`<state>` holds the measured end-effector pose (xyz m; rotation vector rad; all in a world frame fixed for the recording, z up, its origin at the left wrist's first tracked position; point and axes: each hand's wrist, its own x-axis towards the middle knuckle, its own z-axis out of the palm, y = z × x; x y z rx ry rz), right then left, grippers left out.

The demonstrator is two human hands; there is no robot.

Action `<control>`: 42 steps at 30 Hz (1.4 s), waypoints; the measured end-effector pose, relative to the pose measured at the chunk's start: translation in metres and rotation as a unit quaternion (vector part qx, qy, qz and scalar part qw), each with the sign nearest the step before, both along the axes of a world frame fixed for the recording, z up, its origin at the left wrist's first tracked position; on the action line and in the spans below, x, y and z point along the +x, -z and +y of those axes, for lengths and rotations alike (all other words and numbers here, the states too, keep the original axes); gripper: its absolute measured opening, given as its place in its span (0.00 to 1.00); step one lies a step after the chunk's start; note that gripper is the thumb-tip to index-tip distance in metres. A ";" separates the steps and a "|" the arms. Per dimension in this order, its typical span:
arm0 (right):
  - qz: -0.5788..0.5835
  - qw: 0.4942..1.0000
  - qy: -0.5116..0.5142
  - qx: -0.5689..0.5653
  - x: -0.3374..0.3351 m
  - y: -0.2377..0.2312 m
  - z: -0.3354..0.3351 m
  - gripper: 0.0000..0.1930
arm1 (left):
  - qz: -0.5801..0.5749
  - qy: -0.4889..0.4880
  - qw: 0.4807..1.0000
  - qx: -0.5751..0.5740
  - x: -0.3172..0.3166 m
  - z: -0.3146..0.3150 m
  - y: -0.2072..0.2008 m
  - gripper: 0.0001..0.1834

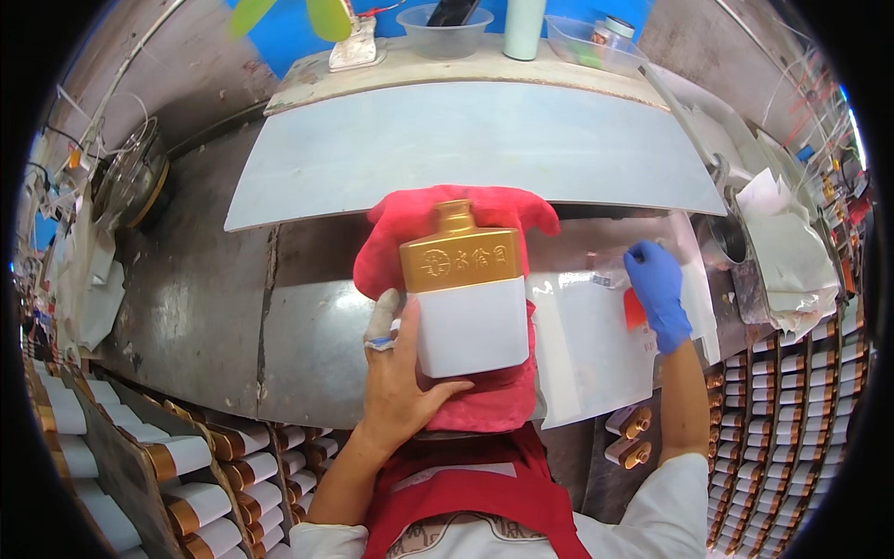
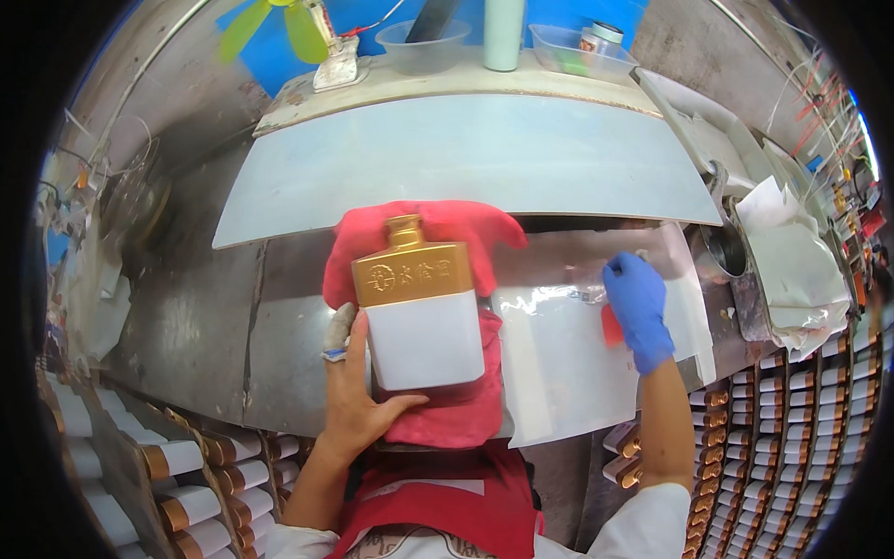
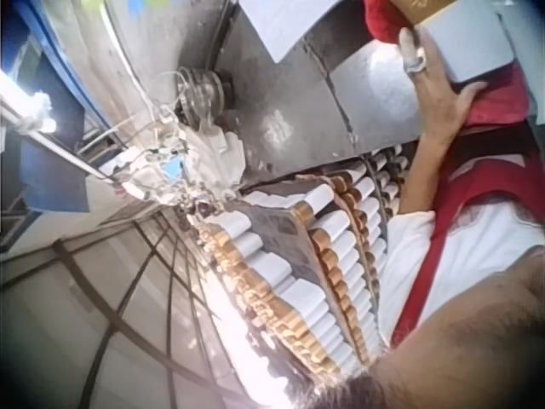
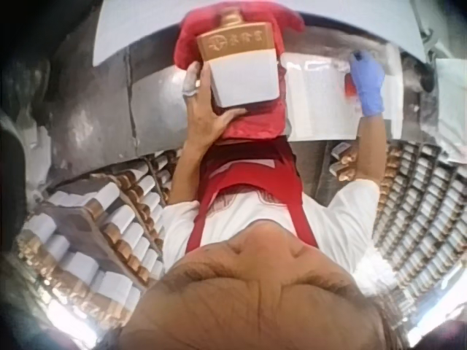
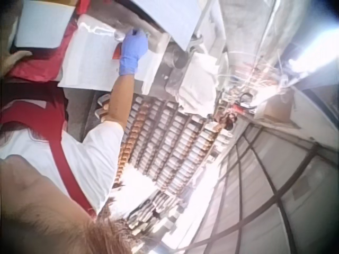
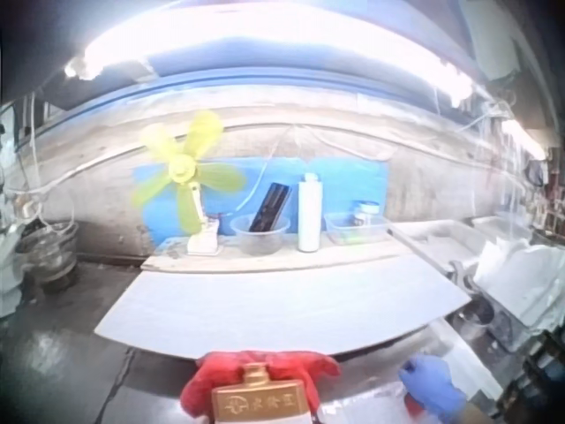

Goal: The person applies a white label to a gold and white bottle, smoothing it with a red tool. They then apply a red circular sticker to the bottle's neck and wipe the surface with a red cloth. The process is repeated for multiple bottles in a production setting.

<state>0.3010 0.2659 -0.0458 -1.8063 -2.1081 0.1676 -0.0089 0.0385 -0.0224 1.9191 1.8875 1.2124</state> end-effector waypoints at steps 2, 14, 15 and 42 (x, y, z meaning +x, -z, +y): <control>0.018 0.999 -0.025 0.026 -0.009 -0.030 -0.035 0.07 | -0.025 0.017 1.000 -0.004 -0.003 -0.002 0.000 0.57; 0.418 0.847 -0.133 -0.300 -0.124 -0.113 -0.138 0.07 | -0.465 0.139 0.875 0.010 -0.004 0.001 0.023 0.48; 0.435 0.840 -0.116 -0.302 -0.130 -0.098 -0.133 0.08 | -0.468 0.139 0.873 0.013 -0.002 0.002 0.022 0.48; 0.369 0.879 -0.107 -0.284 -0.136 -0.058 -0.119 0.41 | -0.385 0.011 0.923 -0.029 0.004 0.051 -0.005 0.36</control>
